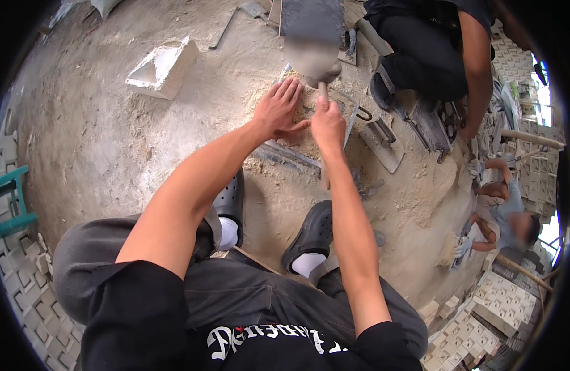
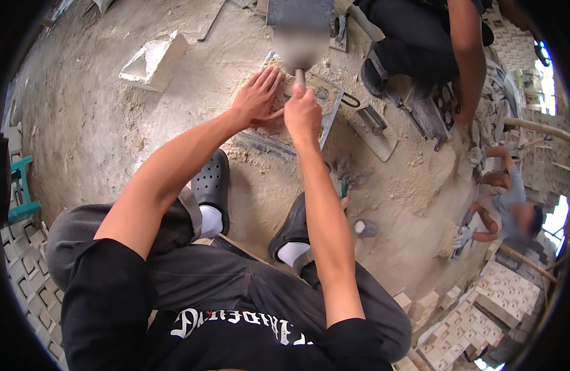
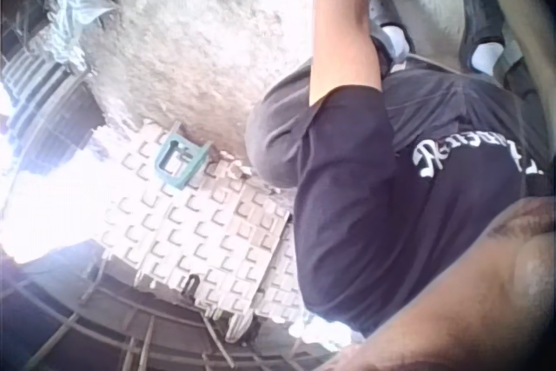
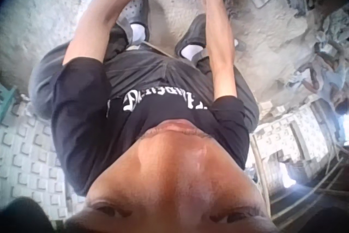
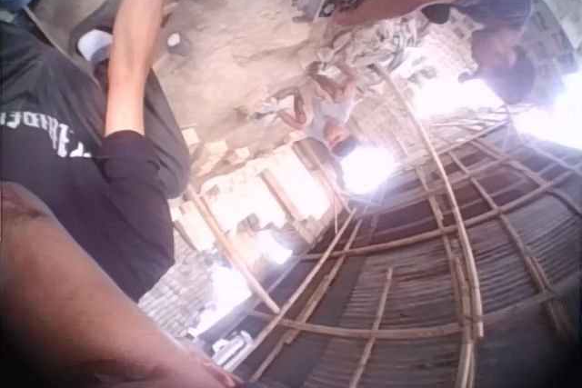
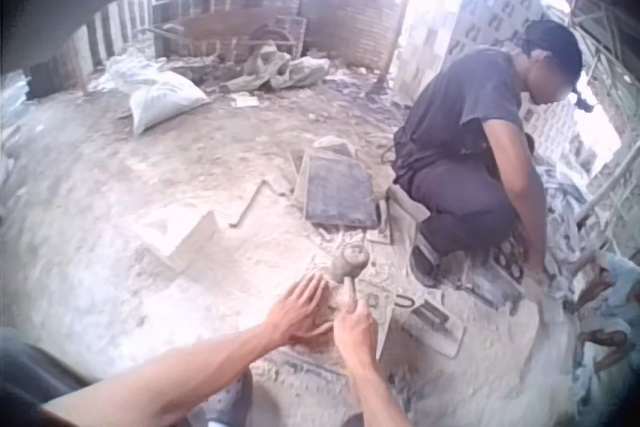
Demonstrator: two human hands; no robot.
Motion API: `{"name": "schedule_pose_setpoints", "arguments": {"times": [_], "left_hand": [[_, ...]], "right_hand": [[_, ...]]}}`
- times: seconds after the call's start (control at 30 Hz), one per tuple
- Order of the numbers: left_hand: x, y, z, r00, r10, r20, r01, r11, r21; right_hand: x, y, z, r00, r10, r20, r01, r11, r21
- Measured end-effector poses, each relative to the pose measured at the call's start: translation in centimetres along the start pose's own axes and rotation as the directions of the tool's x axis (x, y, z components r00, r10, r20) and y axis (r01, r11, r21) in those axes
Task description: The person cleans a square tile mold with a brush and a hammer, removing excess material from the pattern before applying a new layer of light-colored powder.
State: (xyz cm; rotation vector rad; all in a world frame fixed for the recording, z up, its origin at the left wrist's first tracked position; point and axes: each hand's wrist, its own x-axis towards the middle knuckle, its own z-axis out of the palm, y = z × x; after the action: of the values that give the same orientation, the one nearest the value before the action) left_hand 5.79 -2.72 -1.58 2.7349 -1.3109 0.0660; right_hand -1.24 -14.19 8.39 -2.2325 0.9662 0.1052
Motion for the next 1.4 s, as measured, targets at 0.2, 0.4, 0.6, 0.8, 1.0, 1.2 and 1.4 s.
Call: {"name": "schedule_pose_setpoints", "arguments": {"times": [0.2,0.4,0.6,0.8,1.0,1.2,1.4], "left_hand": [[2.0,-0.9,-0.3,0.997,0.015,0.082,-0.01,0.998,-0.059],[1.4,-2.8,0.4,0.98,-0.191,0.047,0.197,0.957,-0.212],[1.8,-2.9,-0.3,0.968,-0.208,0.142,0.247,0.892,-0.379],[0.8,-3.1,1.3,0.947,-0.303,0.104,0.306,0.76,-0.573],[0.5,-1.8,1.6,0.932,-0.361,0.046,0.325,0.769,-0.551],[0.3,-2.0,1.6,0.937,-0.35,-0.021,0.308,0.85,-0.428],[0.3,-0.5,-0.2,0.937,-0.35,0.008,0.325,0.862,-0.389]], "right_hand": [[0.8,3.5,-2.4,0.996,-0.007,-0.084,0.007,1.0,-0.009],[0.5,1.2,-2.0,0.965,-0.21,-0.157,0.222,0.973,0.058],[2.3,2.0,1.5,0.952,-0.301,-0.062,0.288,0.944,-0.159],[2.1,-0.1,1.2,0.928,-0.36,-0.095,0.357,0.933,-0.046],[3.6,0.1,0.5,0.882,-0.431,-0.19,0.416,0.902,-0.113],[3.9,-0.4,1.1,0.939,-0.345,0.01,0.344,0.933,-0.111],[3.5,1.7,0.9,0.925,-0.368,-0.091,0.355,0.926,-0.13]]}}
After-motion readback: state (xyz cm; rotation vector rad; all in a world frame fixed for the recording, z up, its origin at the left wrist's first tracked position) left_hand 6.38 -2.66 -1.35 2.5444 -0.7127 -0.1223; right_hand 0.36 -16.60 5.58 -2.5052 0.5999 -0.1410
